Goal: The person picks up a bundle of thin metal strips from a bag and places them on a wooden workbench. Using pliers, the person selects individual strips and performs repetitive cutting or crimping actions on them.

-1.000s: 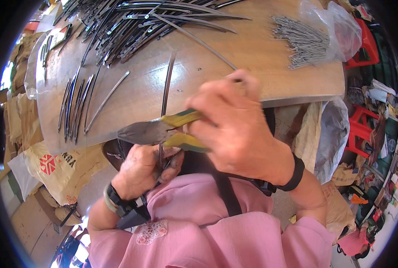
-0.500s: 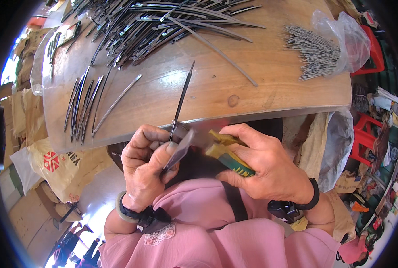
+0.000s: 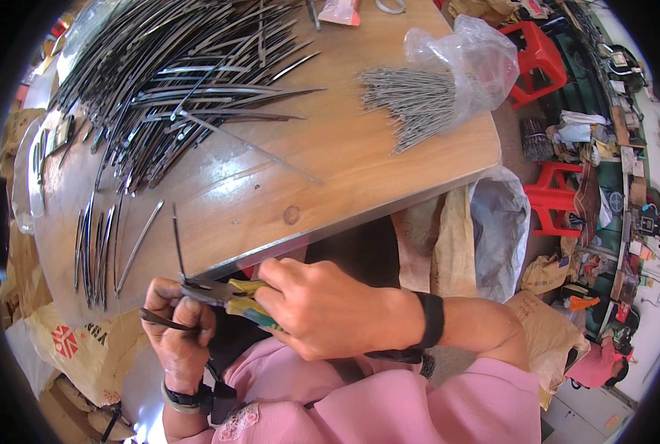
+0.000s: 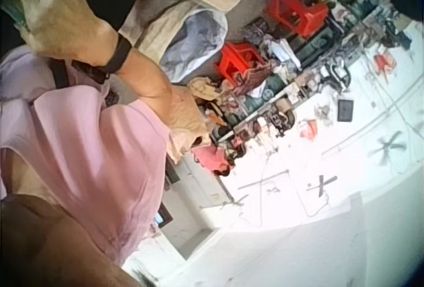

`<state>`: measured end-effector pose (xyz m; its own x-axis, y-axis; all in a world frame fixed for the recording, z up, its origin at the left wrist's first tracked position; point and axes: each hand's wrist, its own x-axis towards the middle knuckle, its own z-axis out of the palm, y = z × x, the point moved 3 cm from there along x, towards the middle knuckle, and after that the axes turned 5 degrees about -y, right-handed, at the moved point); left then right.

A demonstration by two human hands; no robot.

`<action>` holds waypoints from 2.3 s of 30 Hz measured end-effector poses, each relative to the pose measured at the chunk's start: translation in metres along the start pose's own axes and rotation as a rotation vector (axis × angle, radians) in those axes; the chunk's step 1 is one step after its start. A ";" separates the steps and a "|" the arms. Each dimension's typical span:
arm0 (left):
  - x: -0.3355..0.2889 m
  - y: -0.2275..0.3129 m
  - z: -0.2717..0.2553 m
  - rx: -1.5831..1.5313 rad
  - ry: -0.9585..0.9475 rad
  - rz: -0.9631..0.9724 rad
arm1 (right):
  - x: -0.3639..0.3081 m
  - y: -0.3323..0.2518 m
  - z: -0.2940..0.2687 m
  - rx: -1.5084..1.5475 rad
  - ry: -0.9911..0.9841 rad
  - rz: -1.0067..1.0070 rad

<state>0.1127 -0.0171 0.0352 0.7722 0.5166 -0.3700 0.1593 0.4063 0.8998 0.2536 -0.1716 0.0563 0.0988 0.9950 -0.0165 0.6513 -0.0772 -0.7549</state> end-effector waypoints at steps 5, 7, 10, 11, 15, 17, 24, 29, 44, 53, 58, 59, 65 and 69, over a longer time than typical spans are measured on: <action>0.017 0.007 0.006 -0.131 0.004 -0.037 | 0.005 0.010 -0.004 0.049 0.075 -0.015; 0.017 0.005 0.007 -0.246 -0.004 -0.098 | 0.006 0.014 -0.016 0.049 0.069 -0.040; 0.002 0.011 -0.025 -0.058 0.071 -0.087 | -0.009 0.028 -0.054 -0.100 0.083 -0.013; -0.001 0.020 -0.036 0.049 0.202 -0.014 | -0.018 0.040 -0.070 -0.220 0.109 0.036; 0.001 0.030 -0.075 0.272 0.415 0.221 | -0.032 0.091 -0.124 -0.613 0.300 0.174; 0.010 0.033 -0.093 0.767 0.497 0.339 | -0.036 0.109 -0.134 -0.807 0.267 0.079; 0.038 0.080 -0.023 1.101 0.149 0.516 | -0.020 0.091 -0.144 -0.880 0.263 0.091; 0.090 0.088 0.031 1.026 -0.053 0.706 | -0.020 0.078 -0.145 -0.921 0.312 0.099; 0.139 0.117 0.040 1.509 -0.075 1.209 | -0.038 0.082 -0.157 0.078 1.115 0.054; 0.062 0.082 -0.018 0.797 0.117 0.520 | -0.097 0.040 -0.138 -0.026 1.131 0.510; 0.032 0.025 -0.007 -0.197 -0.044 -0.086 | -0.109 0.077 -0.100 1.171 1.465 0.232; 0.024 0.025 0.011 -0.232 -0.041 -0.113 | -0.109 0.082 -0.092 1.448 1.441 0.204; 0.002 0.024 0.060 -0.507 -0.339 -0.240 | -0.039 0.031 -0.061 1.486 1.187 0.170; -0.002 0.024 0.065 -0.490 -0.205 -0.168 | -0.008 0.012 -0.033 1.246 0.934 0.191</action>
<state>0.1552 -0.0571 0.0724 0.8725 0.2775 -0.4022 0.0233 0.7986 0.6014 0.2854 -0.1825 0.0693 0.8242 0.5508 -0.1318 -0.3862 0.3762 -0.8422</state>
